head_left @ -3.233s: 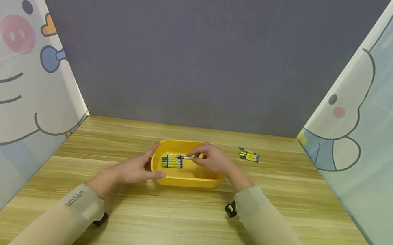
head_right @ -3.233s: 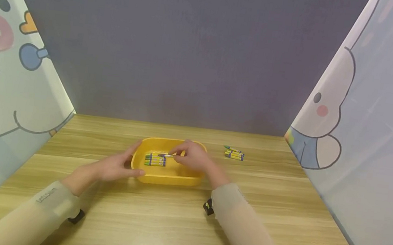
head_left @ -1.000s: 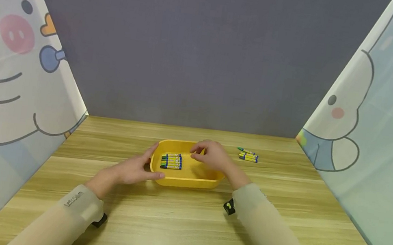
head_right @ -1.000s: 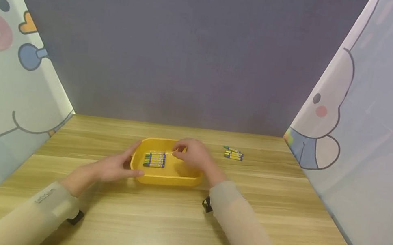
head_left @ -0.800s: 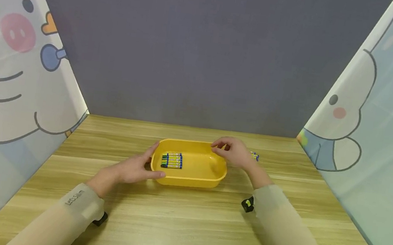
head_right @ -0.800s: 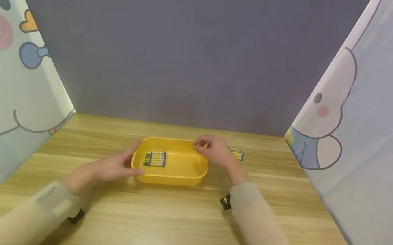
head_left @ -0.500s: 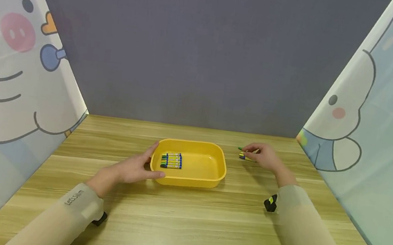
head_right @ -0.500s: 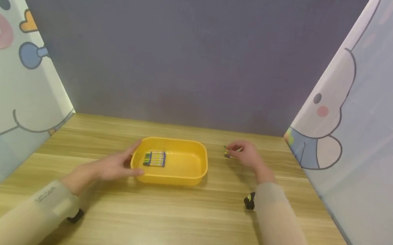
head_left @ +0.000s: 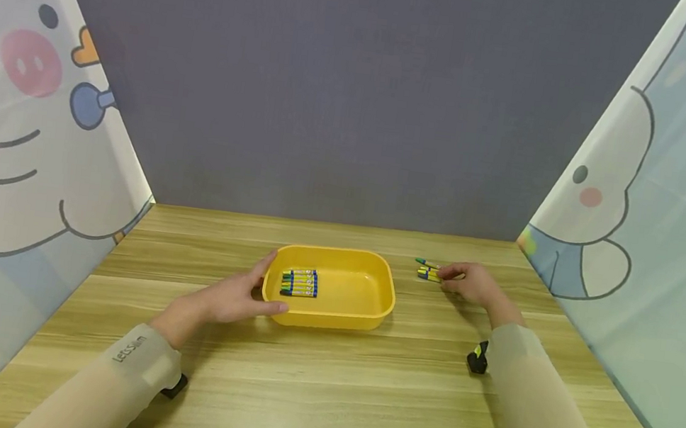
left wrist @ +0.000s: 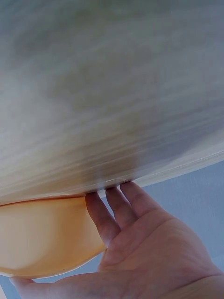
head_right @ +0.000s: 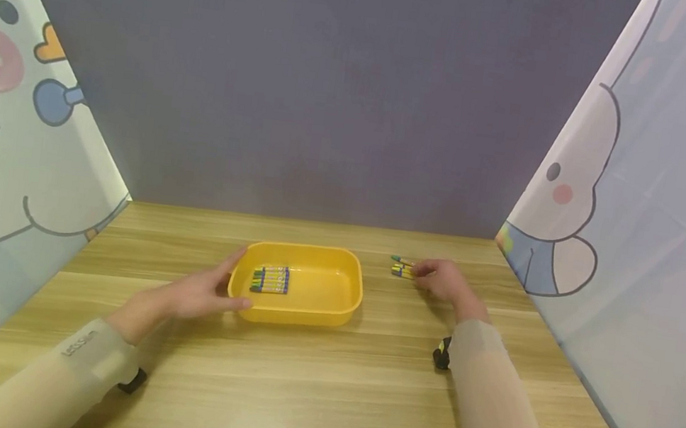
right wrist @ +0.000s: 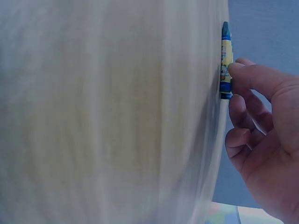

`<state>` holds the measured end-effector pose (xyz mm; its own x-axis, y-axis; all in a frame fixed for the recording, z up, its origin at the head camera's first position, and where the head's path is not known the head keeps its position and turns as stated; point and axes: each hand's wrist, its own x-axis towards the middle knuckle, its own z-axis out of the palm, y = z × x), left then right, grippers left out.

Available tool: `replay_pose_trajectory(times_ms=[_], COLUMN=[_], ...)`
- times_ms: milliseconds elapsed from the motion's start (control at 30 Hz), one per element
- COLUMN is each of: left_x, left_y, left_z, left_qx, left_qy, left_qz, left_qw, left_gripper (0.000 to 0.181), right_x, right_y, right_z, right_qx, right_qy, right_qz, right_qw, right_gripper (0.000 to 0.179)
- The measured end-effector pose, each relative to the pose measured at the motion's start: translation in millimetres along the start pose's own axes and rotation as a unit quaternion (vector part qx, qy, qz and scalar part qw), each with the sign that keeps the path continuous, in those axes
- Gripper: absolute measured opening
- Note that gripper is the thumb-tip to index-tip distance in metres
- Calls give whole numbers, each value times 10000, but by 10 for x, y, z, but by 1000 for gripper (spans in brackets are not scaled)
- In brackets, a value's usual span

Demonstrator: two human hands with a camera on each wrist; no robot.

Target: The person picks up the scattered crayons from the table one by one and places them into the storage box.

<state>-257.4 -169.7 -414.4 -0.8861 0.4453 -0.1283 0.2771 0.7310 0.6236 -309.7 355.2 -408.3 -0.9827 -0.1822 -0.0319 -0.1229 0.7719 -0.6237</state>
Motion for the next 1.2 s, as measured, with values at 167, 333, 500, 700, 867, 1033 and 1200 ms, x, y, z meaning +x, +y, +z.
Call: replay_pose_trajectory(times_ms=[167, 333, 500, 700, 867, 1033, 1200], left_x=[-3, -6, -6, -12, -9, 1, -3], left_y=[1, -6, -9, 2, 12, 8, 4], left_z=[2, -1, -5, -3, 2, -5, -14], left_qx=[-25, -61, -52, -19, 3, 58, 104], left_qy=[6, -3, -9, -3, -37, -3, 26], left_qz=[-20, -22, -37, -15, 0, 27, 64], left_qw=[10000, 10000, 10000, 10000, 10000, 10000, 9999], left_gripper=[128, 128, 128, 128, 129, 128, 128], right_x=[4, 3, -21, -51, -50, -2, 3], right_y=[34, 43, 38, 46, 30, -140, -485], right_z=[22, 35, 33, 15, 49, 92, 108], right_qx=[3, -118, -284, -497, -553, -316, 12], right_qy=[31, 47, -11, 6, 9, 73, 129], right_qz=[-8, -59, -196, -305, -420, -630, -884], right_qw=[10000, 9999, 9994, 9983, 9976, 9975, 9960], right_gripper=[29, 26, 20, 20, 22, 23, 24])
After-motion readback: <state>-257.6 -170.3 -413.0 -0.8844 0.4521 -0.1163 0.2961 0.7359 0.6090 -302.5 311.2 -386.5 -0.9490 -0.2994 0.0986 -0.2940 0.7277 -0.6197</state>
